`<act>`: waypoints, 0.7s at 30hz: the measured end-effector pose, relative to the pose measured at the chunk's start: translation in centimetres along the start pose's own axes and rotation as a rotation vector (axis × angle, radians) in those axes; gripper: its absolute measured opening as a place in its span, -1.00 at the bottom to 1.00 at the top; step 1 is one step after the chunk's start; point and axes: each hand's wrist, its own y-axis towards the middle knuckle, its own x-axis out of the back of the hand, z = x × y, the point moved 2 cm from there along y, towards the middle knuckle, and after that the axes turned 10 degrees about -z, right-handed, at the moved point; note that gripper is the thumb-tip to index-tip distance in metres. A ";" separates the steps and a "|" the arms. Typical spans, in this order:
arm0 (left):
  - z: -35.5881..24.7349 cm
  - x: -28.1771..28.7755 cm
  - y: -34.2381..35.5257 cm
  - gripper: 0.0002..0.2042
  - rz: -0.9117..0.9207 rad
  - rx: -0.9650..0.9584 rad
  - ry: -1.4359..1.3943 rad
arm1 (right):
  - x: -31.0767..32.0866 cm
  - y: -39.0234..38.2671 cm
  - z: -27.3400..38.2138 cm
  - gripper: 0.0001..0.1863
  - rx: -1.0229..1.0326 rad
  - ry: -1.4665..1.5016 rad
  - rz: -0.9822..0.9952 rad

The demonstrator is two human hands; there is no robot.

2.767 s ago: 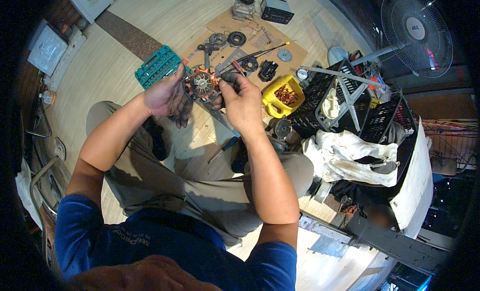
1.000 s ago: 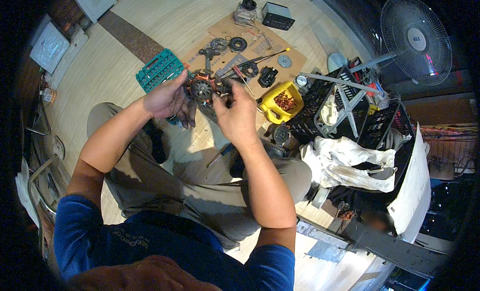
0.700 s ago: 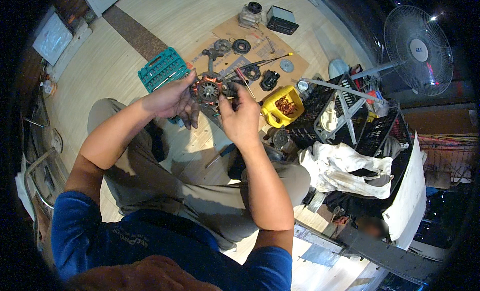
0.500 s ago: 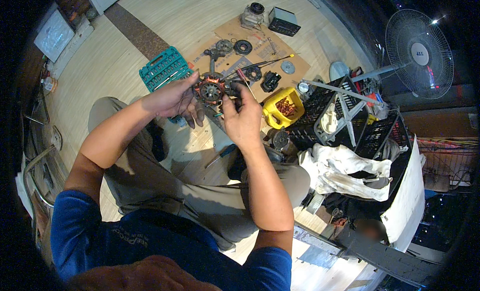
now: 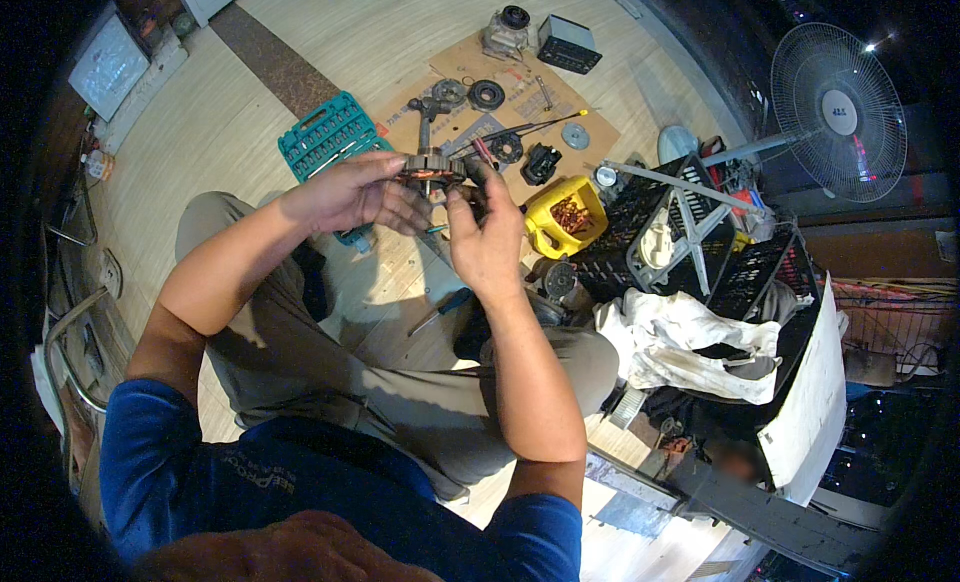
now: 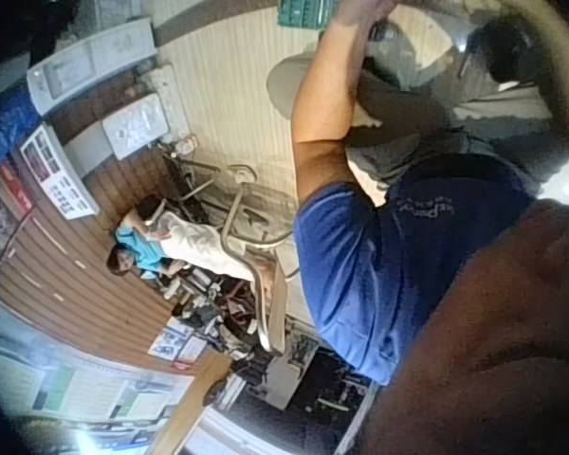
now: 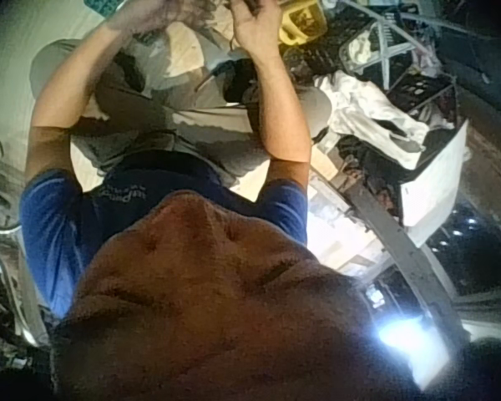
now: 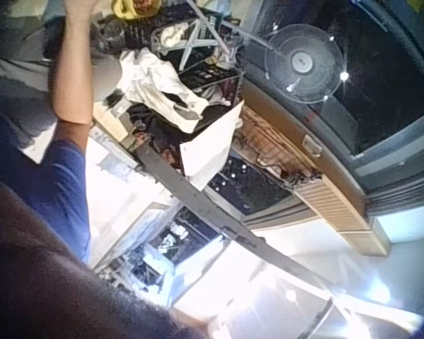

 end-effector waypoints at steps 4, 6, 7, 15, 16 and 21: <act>-0.4 -0.3 0.3 -0.48 0.011 -0.153 -0.054 | -0.4 -0.4 -0.6 -0.54 0.089 0.009 0.021; -0.6 -1.1 0.3 -0.53 -0.026 -0.225 -0.112 | -0.5 -0.4 -0.6 -0.52 0.107 0.025 0.014; -0.6 -1.3 0.2 -0.53 -0.025 -0.224 -0.112 | -0.5 -0.3 -0.4 -0.50 0.125 0.043 0.009; -1.2 -1.4 0.3 -0.33 -0.091 -0.414 0.011 | -0.7 -0.6 1.0 -0.50 0.021 0.019 -0.044; -1.0 -1.2 0.4 -0.33 -0.090 -0.413 0.008 | -0.6 -0.6 0.5 -0.52 -0.047 0.049 -0.026; -1.0 -1.0 0.3 -0.30 -0.167 -0.459 0.080 | -0.3 -0.5 0.9 -0.57 -0.281 0.165 0.022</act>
